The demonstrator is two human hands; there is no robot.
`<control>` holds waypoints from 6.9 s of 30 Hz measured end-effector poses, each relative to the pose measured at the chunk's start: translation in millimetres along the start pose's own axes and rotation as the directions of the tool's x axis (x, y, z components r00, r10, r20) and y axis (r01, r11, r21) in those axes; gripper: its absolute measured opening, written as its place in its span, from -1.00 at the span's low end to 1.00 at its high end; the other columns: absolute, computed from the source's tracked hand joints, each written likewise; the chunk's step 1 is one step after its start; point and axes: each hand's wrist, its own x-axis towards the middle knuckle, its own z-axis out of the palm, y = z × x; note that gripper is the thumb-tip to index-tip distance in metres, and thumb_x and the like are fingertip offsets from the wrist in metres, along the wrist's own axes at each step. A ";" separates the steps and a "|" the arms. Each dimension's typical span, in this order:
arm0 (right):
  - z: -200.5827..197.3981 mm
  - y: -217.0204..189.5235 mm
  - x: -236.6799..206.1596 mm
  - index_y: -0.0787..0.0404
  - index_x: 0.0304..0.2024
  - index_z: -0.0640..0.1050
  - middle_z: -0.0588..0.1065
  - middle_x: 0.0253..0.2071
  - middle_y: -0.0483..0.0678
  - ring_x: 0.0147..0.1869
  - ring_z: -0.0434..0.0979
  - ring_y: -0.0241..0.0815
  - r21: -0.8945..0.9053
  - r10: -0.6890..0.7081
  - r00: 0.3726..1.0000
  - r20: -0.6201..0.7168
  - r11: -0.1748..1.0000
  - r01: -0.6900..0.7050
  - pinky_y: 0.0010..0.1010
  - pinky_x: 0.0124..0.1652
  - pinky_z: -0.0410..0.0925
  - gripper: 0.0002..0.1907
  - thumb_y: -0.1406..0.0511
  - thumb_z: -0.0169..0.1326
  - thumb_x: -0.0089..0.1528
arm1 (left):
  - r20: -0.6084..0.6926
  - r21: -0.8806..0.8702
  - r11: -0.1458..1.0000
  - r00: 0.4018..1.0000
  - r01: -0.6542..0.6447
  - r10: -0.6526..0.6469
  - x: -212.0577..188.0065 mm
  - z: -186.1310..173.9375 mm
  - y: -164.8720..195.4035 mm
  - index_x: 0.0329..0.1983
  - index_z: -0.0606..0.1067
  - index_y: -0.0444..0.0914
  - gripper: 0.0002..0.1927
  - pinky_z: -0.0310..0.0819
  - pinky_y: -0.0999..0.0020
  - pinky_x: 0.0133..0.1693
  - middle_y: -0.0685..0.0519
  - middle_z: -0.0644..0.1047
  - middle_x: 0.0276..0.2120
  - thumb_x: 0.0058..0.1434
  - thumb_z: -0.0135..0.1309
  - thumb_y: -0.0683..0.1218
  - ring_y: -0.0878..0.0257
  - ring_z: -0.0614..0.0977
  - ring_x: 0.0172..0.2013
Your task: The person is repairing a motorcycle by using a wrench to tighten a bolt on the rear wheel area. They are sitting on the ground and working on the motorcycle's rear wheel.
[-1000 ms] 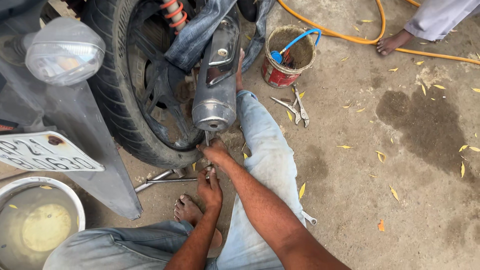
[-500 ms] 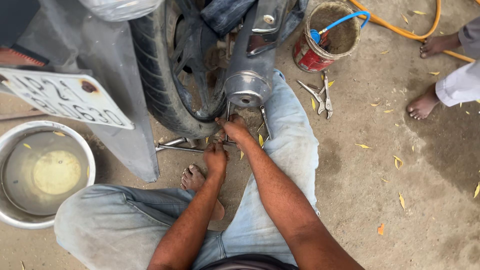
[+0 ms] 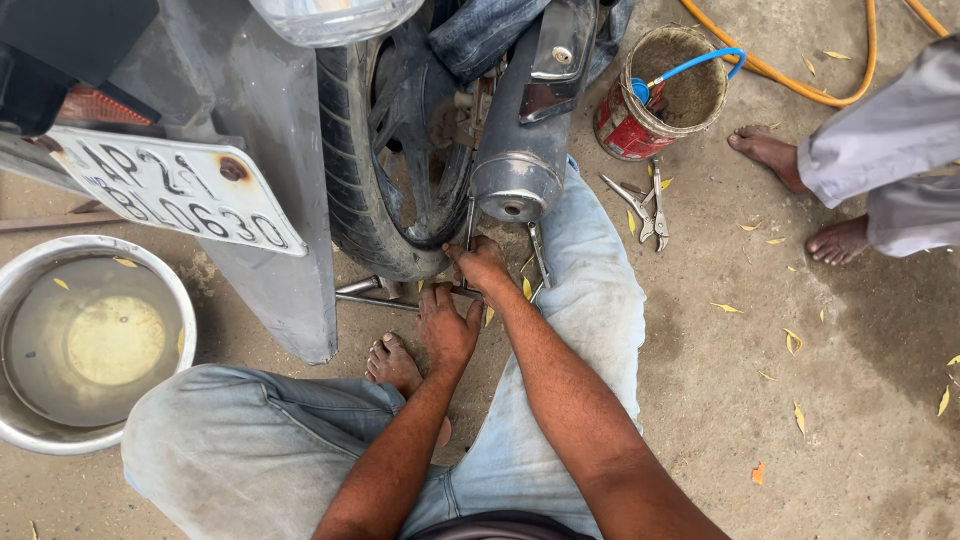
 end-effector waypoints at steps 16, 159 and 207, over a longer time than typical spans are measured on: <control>-13.3 -15.3 2.6 0.37 -0.14 0.50 0.41 -0.50 -0.01 -0.56 0.37 -0.24 0.029 -0.025 1.000 -0.011 0.999 0.025 -0.37 -0.58 0.28 -0.57 0.11 0.23 0.24 | 0.612 -0.614 0.035 0.505 0.788 -0.608 41.4 32.4 -5.2 -0.28 0.40 -0.33 -0.42 0.32 0.27 -0.68 -0.03 0.46 -0.60 0.48 -0.26 0.27 0.19 0.43 -0.73; -27.7 -42.3 -19.5 0.36 -0.14 0.56 0.48 -0.50 -0.03 -0.56 0.45 -0.21 -0.071 -0.071 0.996 -0.062 0.995 0.066 -0.37 -0.61 0.32 -0.56 0.09 0.25 0.22 | 0.245 -0.747 0.408 0.788 0.524 -0.564 24.9 -3.5 44.7 -0.10 0.43 -0.32 -0.60 0.25 0.10 -0.62 -0.20 0.61 -0.44 0.43 -0.13 0.13 0.10 0.43 -0.71; -25.3 -34.2 -11.7 0.33 -0.12 0.51 0.48 -0.52 -0.03 -0.56 0.45 -0.25 0.008 0.000 0.998 0.059 1.000 0.000 -0.41 -0.63 0.24 -0.59 0.09 0.18 0.28 | 0.511 -0.439 0.537 0.692 0.720 -0.510 33.2 -11.6 26.7 -0.18 0.46 -0.28 -0.58 0.37 0.07 -0.48 -0.16 0.56 -0.54 0.49 -0.22 0.14 0.08 0.50 -0.62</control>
